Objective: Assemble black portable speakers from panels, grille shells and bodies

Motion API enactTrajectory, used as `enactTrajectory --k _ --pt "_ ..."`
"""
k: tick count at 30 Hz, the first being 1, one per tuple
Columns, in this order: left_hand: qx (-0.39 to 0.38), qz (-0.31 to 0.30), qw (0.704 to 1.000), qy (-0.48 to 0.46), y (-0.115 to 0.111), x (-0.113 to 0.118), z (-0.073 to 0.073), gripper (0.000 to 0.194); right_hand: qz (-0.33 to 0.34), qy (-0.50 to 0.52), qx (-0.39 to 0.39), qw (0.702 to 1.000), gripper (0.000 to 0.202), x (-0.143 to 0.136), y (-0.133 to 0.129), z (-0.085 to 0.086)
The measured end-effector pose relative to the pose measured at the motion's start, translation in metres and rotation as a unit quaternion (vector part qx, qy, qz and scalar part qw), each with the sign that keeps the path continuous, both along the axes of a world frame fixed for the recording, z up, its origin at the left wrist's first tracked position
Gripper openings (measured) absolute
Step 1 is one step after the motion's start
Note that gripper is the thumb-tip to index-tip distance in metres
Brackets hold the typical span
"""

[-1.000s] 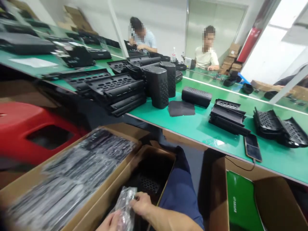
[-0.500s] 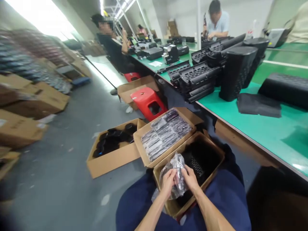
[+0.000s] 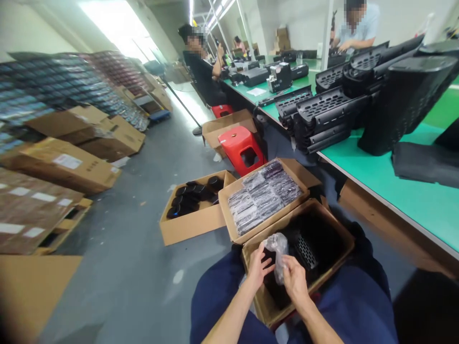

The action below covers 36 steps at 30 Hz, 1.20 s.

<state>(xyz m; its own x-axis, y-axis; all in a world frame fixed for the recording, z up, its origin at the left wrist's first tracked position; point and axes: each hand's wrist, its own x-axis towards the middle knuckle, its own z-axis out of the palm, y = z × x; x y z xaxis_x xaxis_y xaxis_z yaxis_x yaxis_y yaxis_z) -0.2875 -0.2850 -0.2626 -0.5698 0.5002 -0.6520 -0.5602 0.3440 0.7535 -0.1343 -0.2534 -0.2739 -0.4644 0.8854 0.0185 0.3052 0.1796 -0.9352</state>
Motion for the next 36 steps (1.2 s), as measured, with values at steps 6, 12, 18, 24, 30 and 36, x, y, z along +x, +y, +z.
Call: enactTrajectory --k 6,12,18,24,30,36 --pt "0.024 0.023 0.998 0.051 0.008 -0.034 0.027 0.045 0.154 0.03 0.001 0.988 0.031 -0.008 -0.042 0.028" --pt "-0.012 0.165 0.953 0.255 -0.021 -0.108 0.079 0.032 0.094 -0.062 -0.105 0.988 0.034 -0.01 -0.053 0.02" --pt "-0.115 0.08 0.845 0.515 -0.06 -0.121 0.097 0.045 -0.068 -0.281 -0.247 0.925 0.034 -0.015 0.016 -0.043" --pt "-0.066 -0.097 0.861 0.495 -0.063 -0.082 0.065 0.035 -0.016 -0.329 -0.249 0.911 0.026 -0.019 0.031 -0.063" --pt "-0.049 -0.166 0.905 0.39 -0.047 -0.047 0.029 0.014 -0.02 -0.365 -0.297 0.882 0.044 0.001 0.038 -0.059" --pt "-0.049 -0.201 0.92 0.334 -0.059 -0.03 0.021 0.006 -0.003 -0.378 -0.372 0.848 0.03 -0.005 0.019 -0.073"
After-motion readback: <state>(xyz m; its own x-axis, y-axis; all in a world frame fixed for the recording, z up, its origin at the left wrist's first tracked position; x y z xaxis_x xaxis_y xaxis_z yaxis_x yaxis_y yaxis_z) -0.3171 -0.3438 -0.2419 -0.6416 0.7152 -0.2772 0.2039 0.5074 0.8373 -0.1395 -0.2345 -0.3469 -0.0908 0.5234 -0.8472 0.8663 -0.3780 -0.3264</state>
